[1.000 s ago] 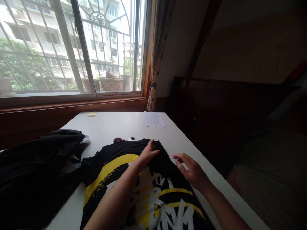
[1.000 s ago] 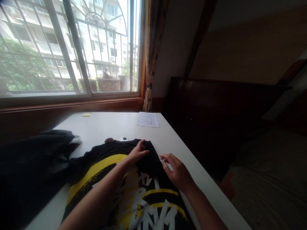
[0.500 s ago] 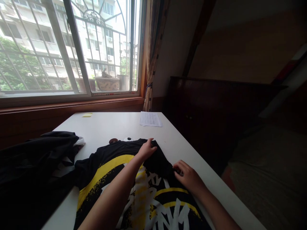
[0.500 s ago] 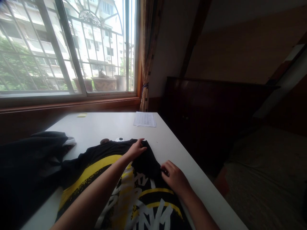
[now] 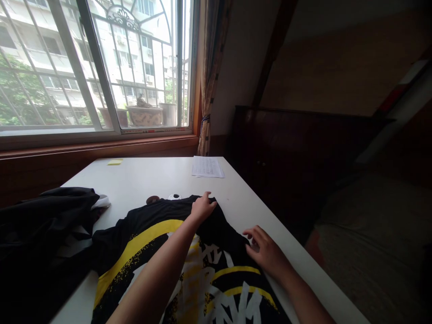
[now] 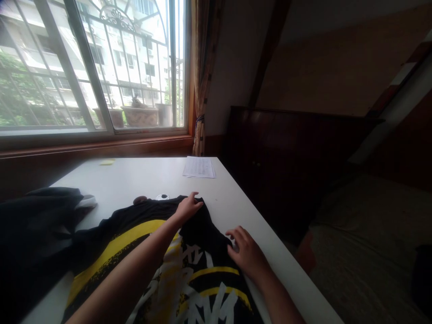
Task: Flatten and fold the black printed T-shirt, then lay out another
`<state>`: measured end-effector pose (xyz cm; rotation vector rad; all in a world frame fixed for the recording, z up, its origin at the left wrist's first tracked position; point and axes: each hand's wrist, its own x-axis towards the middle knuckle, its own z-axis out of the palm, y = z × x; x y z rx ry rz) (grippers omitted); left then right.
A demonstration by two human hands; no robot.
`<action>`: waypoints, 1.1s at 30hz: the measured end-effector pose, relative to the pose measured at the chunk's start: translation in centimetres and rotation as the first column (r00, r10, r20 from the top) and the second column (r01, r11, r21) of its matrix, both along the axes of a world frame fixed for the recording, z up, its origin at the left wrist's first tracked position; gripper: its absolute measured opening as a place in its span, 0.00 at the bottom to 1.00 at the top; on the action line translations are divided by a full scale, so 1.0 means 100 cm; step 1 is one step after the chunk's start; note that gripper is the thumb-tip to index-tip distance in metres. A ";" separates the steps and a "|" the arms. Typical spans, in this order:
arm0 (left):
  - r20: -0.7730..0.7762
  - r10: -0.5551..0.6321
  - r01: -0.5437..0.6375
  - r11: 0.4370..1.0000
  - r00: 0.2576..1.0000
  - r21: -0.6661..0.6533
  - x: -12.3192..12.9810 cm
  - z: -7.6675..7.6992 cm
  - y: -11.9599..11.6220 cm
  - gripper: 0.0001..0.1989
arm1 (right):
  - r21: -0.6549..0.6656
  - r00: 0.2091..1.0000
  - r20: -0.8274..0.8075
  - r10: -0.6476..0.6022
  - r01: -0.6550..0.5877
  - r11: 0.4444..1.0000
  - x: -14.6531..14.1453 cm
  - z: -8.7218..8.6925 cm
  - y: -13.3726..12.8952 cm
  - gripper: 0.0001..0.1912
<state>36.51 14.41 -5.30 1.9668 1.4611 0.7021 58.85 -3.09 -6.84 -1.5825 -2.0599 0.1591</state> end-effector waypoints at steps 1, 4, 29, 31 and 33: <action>-0.006 0.001 -0.001 1.000 1.000 -0.003 0.003 0.001 0.002 0.27 | 0.022 1.000 0.015 -0.001 0.000 1.000 -0.001 0.000 0.000 0.14; -0.011 0.001 -0.001 1.000 1.000 -0.006 0.011 0.001 0.007 0.28 | 0.086 0.998 0.061 0.014 -0.019 0.996 -0.005 -0.003 0.002 0.12; -0.171 -0.298 0.344 0.828 0.939 0.442 0.008 -0.015 0.003 0.18 | -0.045 0.990 -0.033 0.136 -0.137 0.990 -0.008 0.010 -0.006 0.21; -0.236 -0.377 0.445 0.770 0.896 0.457 0.004 -0.013 -0.002 0.14 | -0.035 0.991 -0.018 0.134 -0.134 0.990 -0.008 0.010 -0.006 0.18; -0.284 -0.433 0.518 0.723 0.855 0.456 0.000 -0.013 -0.006 0.12 | -0.019 0.991 0.018 0.136 -0.135 0.991 -0.008 0.009 -0.007 0.16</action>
